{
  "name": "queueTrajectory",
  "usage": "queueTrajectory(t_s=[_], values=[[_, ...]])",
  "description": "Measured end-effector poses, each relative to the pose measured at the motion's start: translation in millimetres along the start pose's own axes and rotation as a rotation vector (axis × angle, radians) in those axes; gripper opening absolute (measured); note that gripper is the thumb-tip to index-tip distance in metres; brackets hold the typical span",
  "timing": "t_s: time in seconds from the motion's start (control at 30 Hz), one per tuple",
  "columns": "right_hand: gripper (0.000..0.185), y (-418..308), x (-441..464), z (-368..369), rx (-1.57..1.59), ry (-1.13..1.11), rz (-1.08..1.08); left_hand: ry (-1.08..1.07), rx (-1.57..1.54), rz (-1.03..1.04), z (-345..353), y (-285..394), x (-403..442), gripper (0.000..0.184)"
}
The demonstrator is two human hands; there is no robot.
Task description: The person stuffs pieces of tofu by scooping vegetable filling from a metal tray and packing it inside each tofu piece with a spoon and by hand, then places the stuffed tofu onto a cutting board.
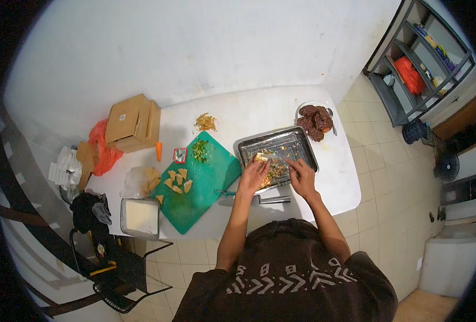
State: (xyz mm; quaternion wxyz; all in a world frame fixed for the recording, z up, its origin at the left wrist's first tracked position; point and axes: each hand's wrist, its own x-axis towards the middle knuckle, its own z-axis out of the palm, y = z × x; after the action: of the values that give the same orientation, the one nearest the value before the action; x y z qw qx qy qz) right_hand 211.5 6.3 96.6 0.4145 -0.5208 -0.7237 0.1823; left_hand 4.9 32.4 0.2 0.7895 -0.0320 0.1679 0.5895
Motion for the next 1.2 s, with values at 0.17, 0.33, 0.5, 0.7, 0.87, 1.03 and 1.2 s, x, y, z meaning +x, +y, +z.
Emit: queueTrajectory(t_s=[0.17, 0.33, 0.5, 0.7, 0.87, 1.03, 1.2], values=[[0.033, -9, 8, -14, -0.157, -0.041, -0.094, -0.053, 0.061, 0.027, -11, 2, 5, 0.038], [0.042, -12, 8, -17, -0.282, -0.081, -0.133, 0.026, 0.118, 0.038, -9, 5, 6, 0.043], [0.043, -15, 9, -16, -0.313, -0.099, -0.126, -0.001, 0.184, 0.078, -2, 5, -1, 0.045], [0.041, -22, 15, -21, -0.320, -0.091, -0.129, 0.012, 0.204, 0.077, -4, 6, -1, 0.038], [0.038, -25, 15, -19, -0.269, -0.069, -0.138, 0.029, 0.215, 0.084, 1, 5, -4, 0.038], [0.033, -25, 16, -18, -0.266, -0.062, -0.126, 0.026, 0.196, 0.093, 3, 4, -4, 0.040], [0.034, -26, 16, -18, -0.294, -0.104, -0.118, 0.010, 0.202, 0.046, -3, 5, -2, 0.040]])
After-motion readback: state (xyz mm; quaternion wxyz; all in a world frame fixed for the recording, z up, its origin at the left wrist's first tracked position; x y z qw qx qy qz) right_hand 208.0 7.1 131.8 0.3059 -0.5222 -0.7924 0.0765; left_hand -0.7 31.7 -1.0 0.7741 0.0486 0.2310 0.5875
